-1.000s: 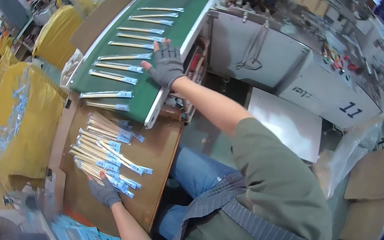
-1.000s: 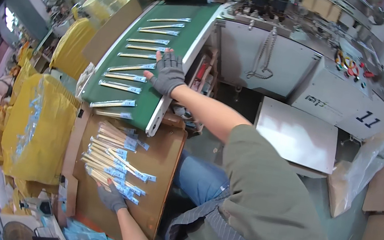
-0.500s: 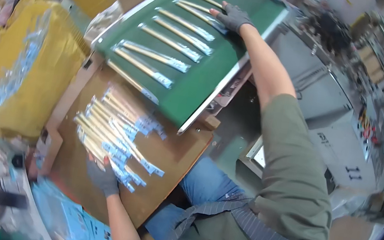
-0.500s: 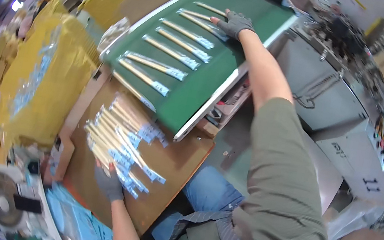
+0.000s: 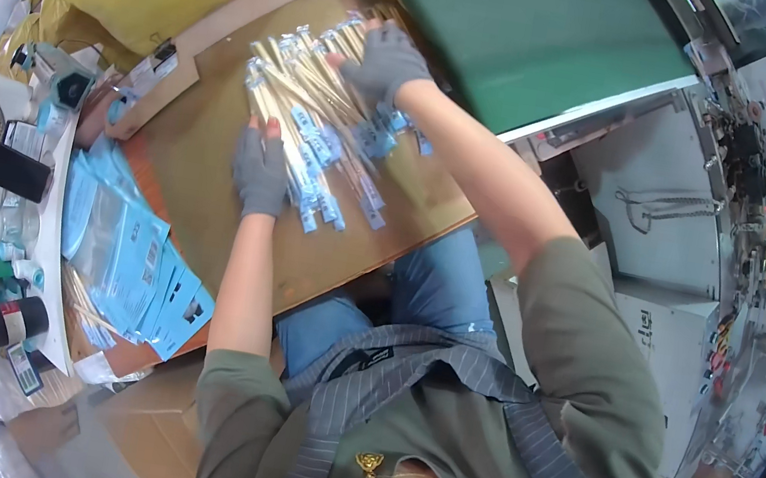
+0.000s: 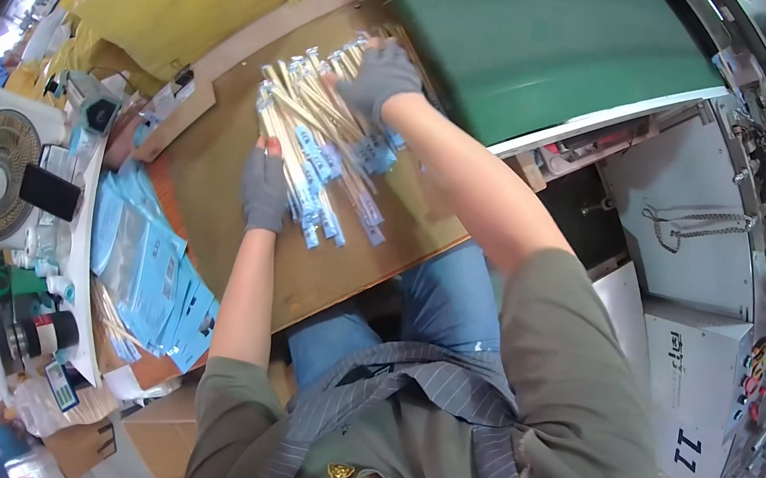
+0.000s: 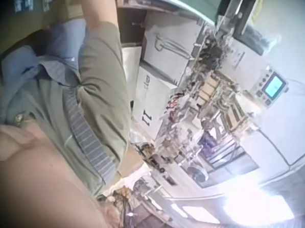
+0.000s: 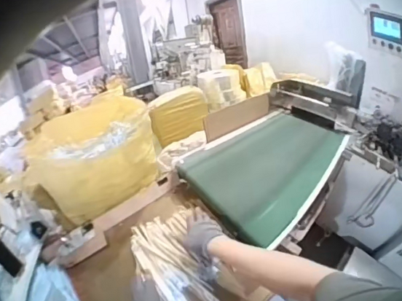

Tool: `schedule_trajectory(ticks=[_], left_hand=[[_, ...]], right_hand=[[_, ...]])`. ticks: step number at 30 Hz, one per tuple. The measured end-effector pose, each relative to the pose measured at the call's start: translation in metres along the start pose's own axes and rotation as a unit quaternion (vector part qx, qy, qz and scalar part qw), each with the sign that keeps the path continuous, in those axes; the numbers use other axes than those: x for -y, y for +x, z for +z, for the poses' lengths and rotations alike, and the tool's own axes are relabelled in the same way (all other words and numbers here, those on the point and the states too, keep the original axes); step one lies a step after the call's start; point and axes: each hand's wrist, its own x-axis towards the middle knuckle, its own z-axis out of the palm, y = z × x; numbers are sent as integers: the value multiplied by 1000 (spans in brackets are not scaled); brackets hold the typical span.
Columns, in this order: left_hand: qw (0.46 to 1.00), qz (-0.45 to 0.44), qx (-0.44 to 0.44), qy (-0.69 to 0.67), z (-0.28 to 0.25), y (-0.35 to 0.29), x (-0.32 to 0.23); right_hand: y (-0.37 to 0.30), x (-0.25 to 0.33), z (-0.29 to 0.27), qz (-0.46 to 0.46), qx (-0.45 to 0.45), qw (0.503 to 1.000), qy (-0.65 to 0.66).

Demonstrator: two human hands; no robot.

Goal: Gathering bundles of wooden sticks from a conveyor belt, inserting them into plastic sleeves, and placing them into a cardboard box.

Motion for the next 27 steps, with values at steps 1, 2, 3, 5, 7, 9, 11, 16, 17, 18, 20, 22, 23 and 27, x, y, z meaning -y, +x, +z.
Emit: schedule_trajectory(ticks=[1, 2, 3, 5, 7, 9, 11, 16, 17, 18, 20, 22, 23, 27], left_hand=[[986, -107, 23, -128, -1, 4, -7], [943, -205, 50, -258, 5, 13, -15], [897, -244, 63, -363, 7, 26, -3], [743, -269, 121, -601, 3, 36, -21], [599, -344, 145, -709, 3, 44, -8], [663, -373, 77, -645, 12, 42, -26], [706, -386, 102, -586, 5, 32, -17], [792, -144, -3, -594, -60, 28, -40], [791, -148, -2, -594, -79, 29, -53], [821, -63, 23, -566, -99, 30, -66], [846, 25, 42, -530, -121, 21, -71], [832, -21, 158, -531, -132, 8, -70], [833, -19, 156, -530, -131, 1, -70], [813, -34, 129, -566, -114, -24, -56]], right_hand=[[17, -4, -1, 93, 39, 994, 45], [33, -25, 8, 189, 41, 972, 134], [35, -20, 19, 205, 39, 962, 177], [19, 7, 41, 96, -65, 993, -22], [-3, 69, 52, -8, 109, 992, 61], [-3, 62, 77, -10, 115, 989, 92], [0, 55, 80, 71, 296, 835, 458], [-40, 103, 51, -94, 116, 752, 642], [-49, 114, 31, -137, 81, 731, 664], [-60, 121, 8, -164, 73, 735, 653], [-69, 119, -14, -247, 60, 771, 585], [-78, 103, -19, -254, 151, 758, 582], [-82, 98, -18, -259, 238, 741, 572], [-107, 90, -12, -295, 176, 714, 610]])
